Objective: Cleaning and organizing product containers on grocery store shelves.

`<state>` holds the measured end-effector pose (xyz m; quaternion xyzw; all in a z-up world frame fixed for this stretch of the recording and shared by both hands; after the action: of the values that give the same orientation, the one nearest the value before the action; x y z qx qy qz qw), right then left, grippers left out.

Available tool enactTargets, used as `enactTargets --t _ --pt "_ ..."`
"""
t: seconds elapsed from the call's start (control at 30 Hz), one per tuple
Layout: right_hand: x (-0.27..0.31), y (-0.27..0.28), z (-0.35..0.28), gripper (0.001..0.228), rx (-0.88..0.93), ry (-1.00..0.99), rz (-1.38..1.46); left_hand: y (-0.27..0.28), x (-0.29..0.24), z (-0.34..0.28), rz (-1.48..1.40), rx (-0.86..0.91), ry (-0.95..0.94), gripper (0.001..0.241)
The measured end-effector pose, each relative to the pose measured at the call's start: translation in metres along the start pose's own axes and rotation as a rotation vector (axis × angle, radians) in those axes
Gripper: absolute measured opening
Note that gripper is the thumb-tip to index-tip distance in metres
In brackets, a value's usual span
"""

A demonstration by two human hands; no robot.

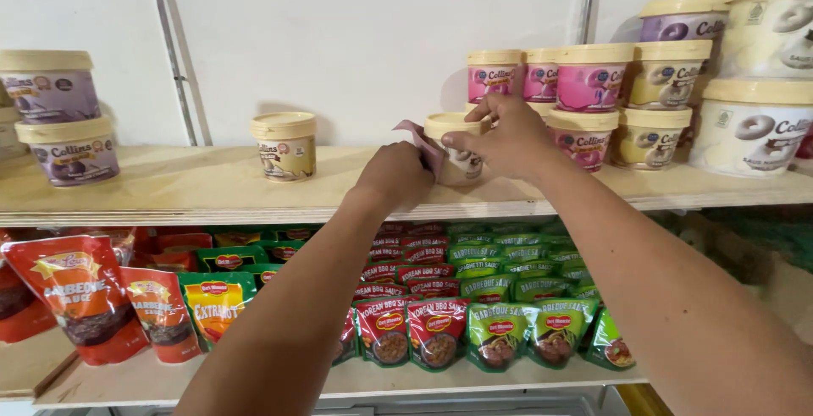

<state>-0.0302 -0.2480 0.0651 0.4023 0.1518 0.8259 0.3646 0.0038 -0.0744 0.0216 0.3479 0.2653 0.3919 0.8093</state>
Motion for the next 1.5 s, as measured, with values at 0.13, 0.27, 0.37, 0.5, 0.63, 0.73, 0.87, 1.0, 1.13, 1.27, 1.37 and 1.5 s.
enactTargets --t 0.13,0.27,0.37,0.5,0.63,0.73,0.87,1.0,1.13,1.27,1.37,1.5 --pt "-0.004 0.024 -0.005 0.063 -0.010 -0.035 -0.179 -0.008 -0.028 0.001 -0.132 0.052 0.030 0.030" --pt "0.002 0.044 -0.008 0.056 -0.073 0.044 -0.462 -0.020 -0.043 0.011 -0.135 0.110 0.001 0.027" --pt "0.003 0.051 -0.006 0.044 -0.021 0.161 -0.625 -0.028 -0.044 0.021 -0.124 0.119 0.020 0.027" --pt "0.004 0.061 -0.009 0.032 0.096 0.096 -0.716 -0.042 -0.048 0.036 -0.066 0.113 0.031 0.028" --pt "-0.023 0.057 0.004 0.032 0.075 0.098 -0.682 -0.040 -0.058 0.036 -0.026 0.097 0.102 0.033" --pt "-0.027 0.052 0.008 0.031 0.007 0.280 -0.591 -0.038 -0.056 0.034 -0.008 0.112 0.174 0.039" --pt "-0.023 0.050 0.011 0.031 0.013 0.230 -0.545 -0.038 -0.055 0.032 0.017 0.136 0.162 0.043" --pt "-0.024 0.051 0.015 0.037 0.083 0.152 -0.518 -0.037 -0.056 0.029 0.027 0.122 0.129 0.042" --pt "-0.035 0.051 0.018 0.040 0.096 0.243 -0.557 -0.035 -0.058 0.027 0.018 0.112 0.132 0.041" --pt "-0.037 0.054 0.018 0.036 0.093 0.247 -0.535 -0.031 -0.060 0.026 -0.020 0.124 0.168 0.040" --pt "-0.034 0.054 0.017 0.036 0.100 0.249 -0.535 -0.034 -0.058 0.026 -0.026 0.114 0.169 0.040" --pt "-0.033 0.054 0.018 0.036 0.115 0.214 -0.518 -0.034 -0.057 0.026 -0.035 0.085 0.149 0.039"
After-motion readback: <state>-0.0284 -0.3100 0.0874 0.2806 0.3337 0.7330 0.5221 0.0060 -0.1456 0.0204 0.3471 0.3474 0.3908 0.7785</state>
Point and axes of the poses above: each hand's wrist, its own z-axis towards the middle knuckle, its own y-axis out of the back of the hand, x = y × z, the point moved 5 cm from there along z, towards the middle knuckle, and after that the axes turned 4 degrees about -y, right-handed, at the moved point
